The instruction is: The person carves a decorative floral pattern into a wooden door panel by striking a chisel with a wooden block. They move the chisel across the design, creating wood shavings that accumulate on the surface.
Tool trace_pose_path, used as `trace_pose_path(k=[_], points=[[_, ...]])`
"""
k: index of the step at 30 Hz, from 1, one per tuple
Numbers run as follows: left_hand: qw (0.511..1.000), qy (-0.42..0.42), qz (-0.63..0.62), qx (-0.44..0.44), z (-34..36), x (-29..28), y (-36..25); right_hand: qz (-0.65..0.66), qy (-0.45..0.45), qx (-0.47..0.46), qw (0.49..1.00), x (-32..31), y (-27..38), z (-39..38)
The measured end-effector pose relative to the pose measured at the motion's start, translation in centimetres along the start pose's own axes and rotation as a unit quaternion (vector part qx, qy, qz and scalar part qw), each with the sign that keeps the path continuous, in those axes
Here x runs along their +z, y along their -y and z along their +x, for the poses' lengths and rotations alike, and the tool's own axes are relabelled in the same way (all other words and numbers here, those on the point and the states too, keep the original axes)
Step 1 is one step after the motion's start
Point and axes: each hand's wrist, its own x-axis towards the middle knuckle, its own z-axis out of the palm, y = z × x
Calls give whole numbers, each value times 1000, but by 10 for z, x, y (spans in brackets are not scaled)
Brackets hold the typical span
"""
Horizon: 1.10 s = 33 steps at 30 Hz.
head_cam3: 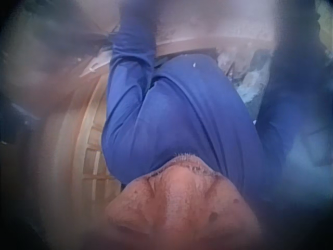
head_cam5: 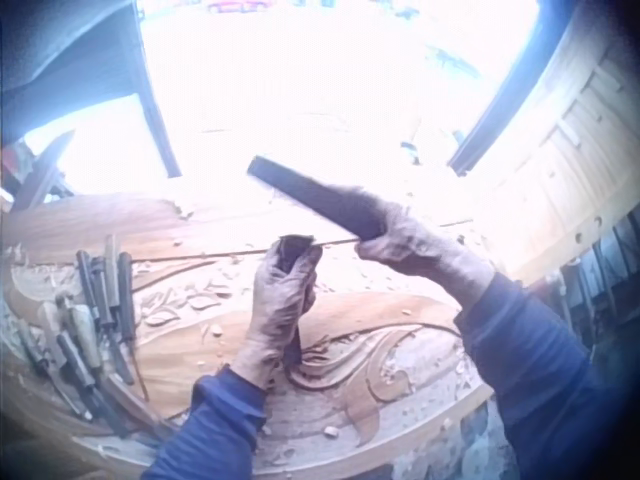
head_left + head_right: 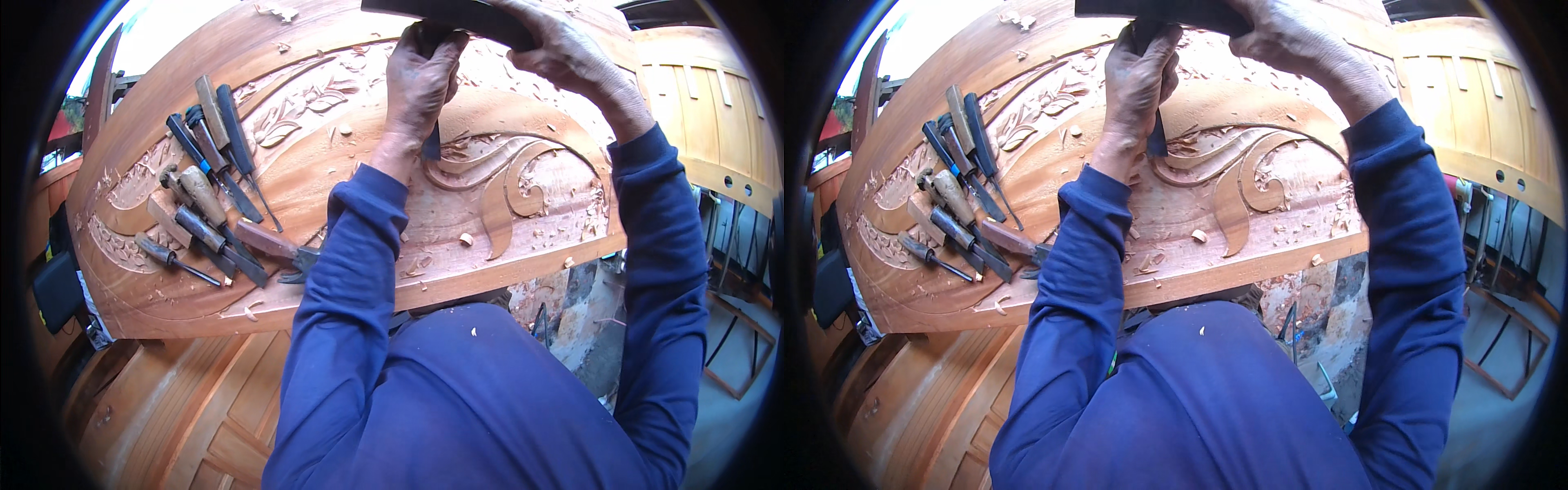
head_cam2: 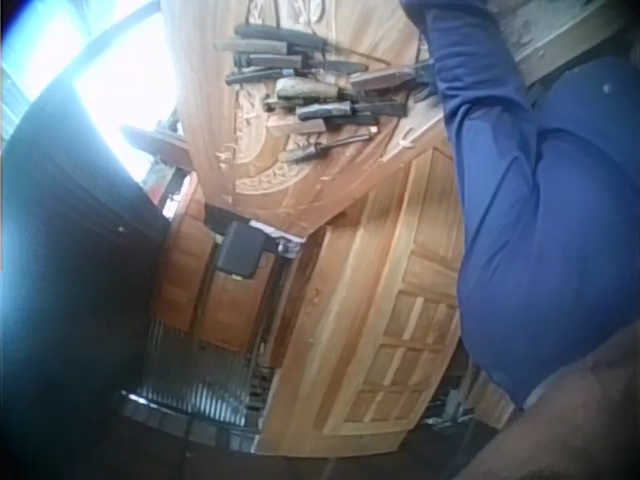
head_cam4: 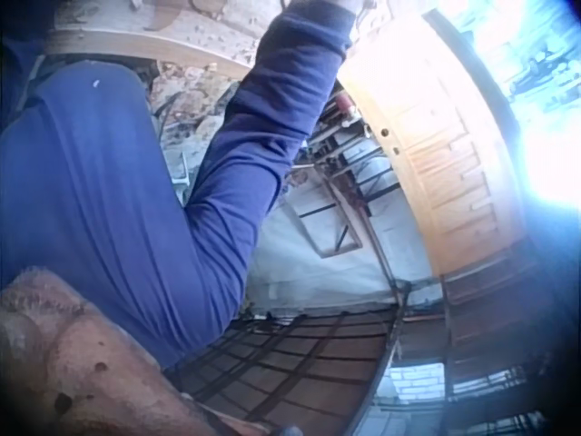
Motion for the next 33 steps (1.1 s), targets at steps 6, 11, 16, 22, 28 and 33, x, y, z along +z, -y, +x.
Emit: trace_pose_path(k=[6, 11, 16, 22, 28, 33], points=[[1000, -22, -5, 21, -4, -4, -1, -16, -4, -29, 999, 0, 17, 19], [999, -31, -30, 9, -7, -8, -3, -291, 145, 16, 946, -8, 43, 28], [998, -47, -20, 38, -7, -8, -1, -16, 24, -20, 999, -3, 36, 40], [994, -85, -40, 52, -12, -10, -2, -240, 140, -69, 958, -2, 35, 48], [990, -108, -49, 78, -12, -14, 2, -231, 209, -32, 950, 15, 52, 57], [982, -154, -47, 101, -14, -19, 5, -151, 139, -39, 978, 15, 59, 66]])
